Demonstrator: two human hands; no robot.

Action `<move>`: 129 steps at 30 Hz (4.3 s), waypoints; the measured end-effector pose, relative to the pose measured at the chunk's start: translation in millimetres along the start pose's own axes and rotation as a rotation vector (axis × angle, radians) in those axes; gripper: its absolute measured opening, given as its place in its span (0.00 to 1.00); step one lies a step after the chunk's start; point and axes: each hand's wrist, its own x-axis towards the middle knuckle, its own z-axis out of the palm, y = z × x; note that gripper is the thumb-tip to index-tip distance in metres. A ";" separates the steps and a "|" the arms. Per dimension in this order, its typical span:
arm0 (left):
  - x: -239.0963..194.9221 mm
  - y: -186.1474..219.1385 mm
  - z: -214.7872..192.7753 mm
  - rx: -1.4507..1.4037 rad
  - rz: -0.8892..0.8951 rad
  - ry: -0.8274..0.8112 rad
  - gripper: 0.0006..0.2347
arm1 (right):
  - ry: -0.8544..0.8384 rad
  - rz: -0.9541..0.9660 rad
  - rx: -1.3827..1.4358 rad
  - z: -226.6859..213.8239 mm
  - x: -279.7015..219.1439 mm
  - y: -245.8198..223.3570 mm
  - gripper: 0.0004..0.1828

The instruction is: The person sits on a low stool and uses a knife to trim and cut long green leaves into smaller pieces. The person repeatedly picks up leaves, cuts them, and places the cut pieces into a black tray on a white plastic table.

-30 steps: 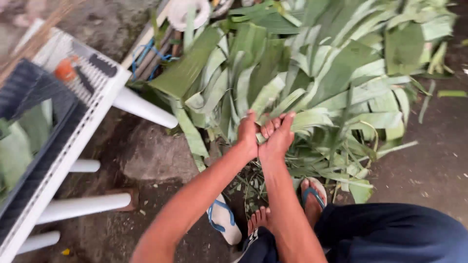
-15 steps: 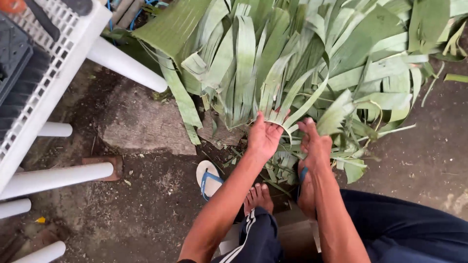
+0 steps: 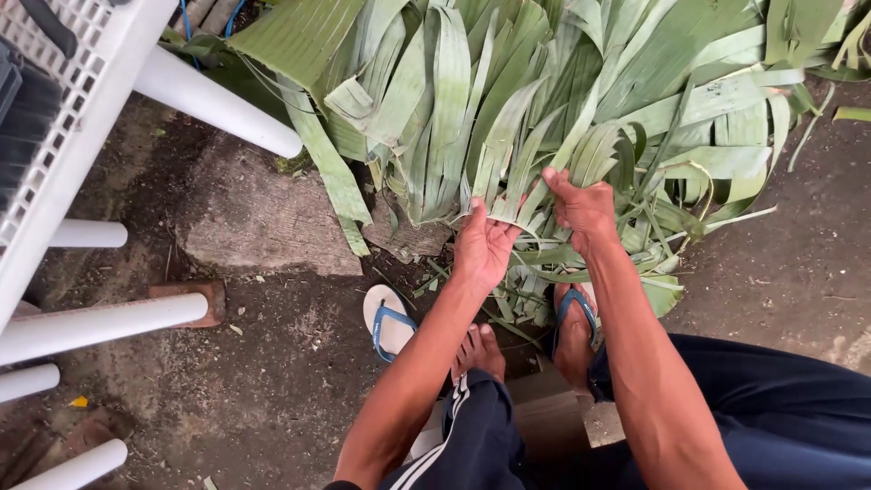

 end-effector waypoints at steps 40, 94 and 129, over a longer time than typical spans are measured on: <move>9.1 -47.5 -39.5 0.299 0.080 0.087 0.08 | -0.134 0.147 0.261 -22.8 -55.0 -1.7 0.05; 18.4 -34.7 -37.8 -0.002 -0.077 0.023 0.20 | 0.079 0.026 0.211 21.3 -39.3 -8.1 0.11; 14.6 -27.2 -40.7 0.422 0.060 0.130 0.15 | 0.036 0.241 0.231 -27.5 -6.0 19.7 0.21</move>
